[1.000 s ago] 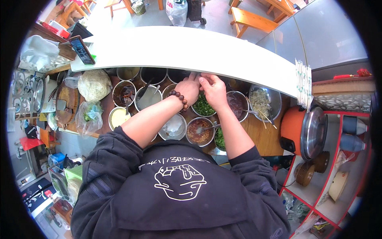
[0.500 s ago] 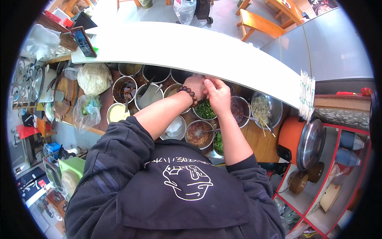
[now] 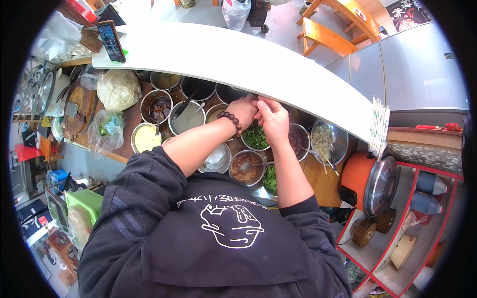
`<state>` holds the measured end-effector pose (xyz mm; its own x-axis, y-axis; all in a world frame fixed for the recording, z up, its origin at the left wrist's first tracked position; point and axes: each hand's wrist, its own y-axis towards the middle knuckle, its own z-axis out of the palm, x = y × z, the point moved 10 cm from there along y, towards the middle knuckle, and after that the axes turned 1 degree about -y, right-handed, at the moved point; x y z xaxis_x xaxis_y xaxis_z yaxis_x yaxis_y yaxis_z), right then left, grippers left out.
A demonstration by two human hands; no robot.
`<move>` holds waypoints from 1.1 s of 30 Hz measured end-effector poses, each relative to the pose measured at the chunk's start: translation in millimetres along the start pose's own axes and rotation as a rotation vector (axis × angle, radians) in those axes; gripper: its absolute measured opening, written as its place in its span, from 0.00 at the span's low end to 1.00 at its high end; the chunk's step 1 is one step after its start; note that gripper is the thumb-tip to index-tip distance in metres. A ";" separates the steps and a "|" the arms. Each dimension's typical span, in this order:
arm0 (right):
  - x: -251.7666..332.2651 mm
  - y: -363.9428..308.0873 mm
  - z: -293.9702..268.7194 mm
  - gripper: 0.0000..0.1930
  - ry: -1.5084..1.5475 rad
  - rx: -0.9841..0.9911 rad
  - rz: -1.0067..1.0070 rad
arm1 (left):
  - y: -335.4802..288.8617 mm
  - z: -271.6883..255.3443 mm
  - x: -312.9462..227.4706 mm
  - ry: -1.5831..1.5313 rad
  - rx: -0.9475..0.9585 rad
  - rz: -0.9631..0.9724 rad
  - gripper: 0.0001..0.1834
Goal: The person washes green leafy vegetables in a sink, then uses shears to cut a piece of meat on a wooden cutting board. The person also handles a bundle of noodles and adds ingredients from small bowls into a container.
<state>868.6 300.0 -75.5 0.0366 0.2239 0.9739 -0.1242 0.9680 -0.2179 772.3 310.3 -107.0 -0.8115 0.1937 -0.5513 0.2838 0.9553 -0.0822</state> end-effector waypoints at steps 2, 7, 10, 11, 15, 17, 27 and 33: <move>-2.2 2.0 -2.5 0.16 -0.028 -0.004 0.001 | -16.2 -10.6 0.1 0.032 -0.074 0.027 0.08; -4.5 8.8 0.3 0.16 -0.153 0.009 -0.062 | -47.7 -32.4 19.5 0.045 -0.112 0.051 0.10; -6.2 18.5 5.5 0.14 -0.382 0.043 -0.157 | -61.3 -50.0 37.8 -0.107 -0.198 0.078 0.10; -5.2 19.8 8.3 0.14 -0.477 0.055 -0.197 | -65.8 -55.1 44.5 -0.147 -0.220 0.067 0.10; 11.7 14.5 36.4 0.11 -0.697 0.127 -0.541 | -80.5 -76.4 61.2 -0.328 -0.265 -0.046 0.09; 8.9 20.2 46.9 0.11 -0.807 0.187 -0.590 | -85.6 -84.9 68.7 -0.401 -0.297 -0.092 0.08; 3.5 19.1 41.3 0.13 -1.048 0.290 -0.477 | -83.0 -106.1 82.1 -0.281 -0.396 -0.123 0.07; -18.3 29.5 25.1 0.14 -0.636 0.200 -0.120 | -80.4 -110.3 76.3 -0.184 -0.382 -0.069 0.08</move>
<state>839.4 321.6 -98.2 -0.5214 -0.0537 0.8516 -0.3396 0.9287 -0.1494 631.1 272.9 -50.9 -0.7075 0.1165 -0.6971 -0.0058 0.9853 0.1705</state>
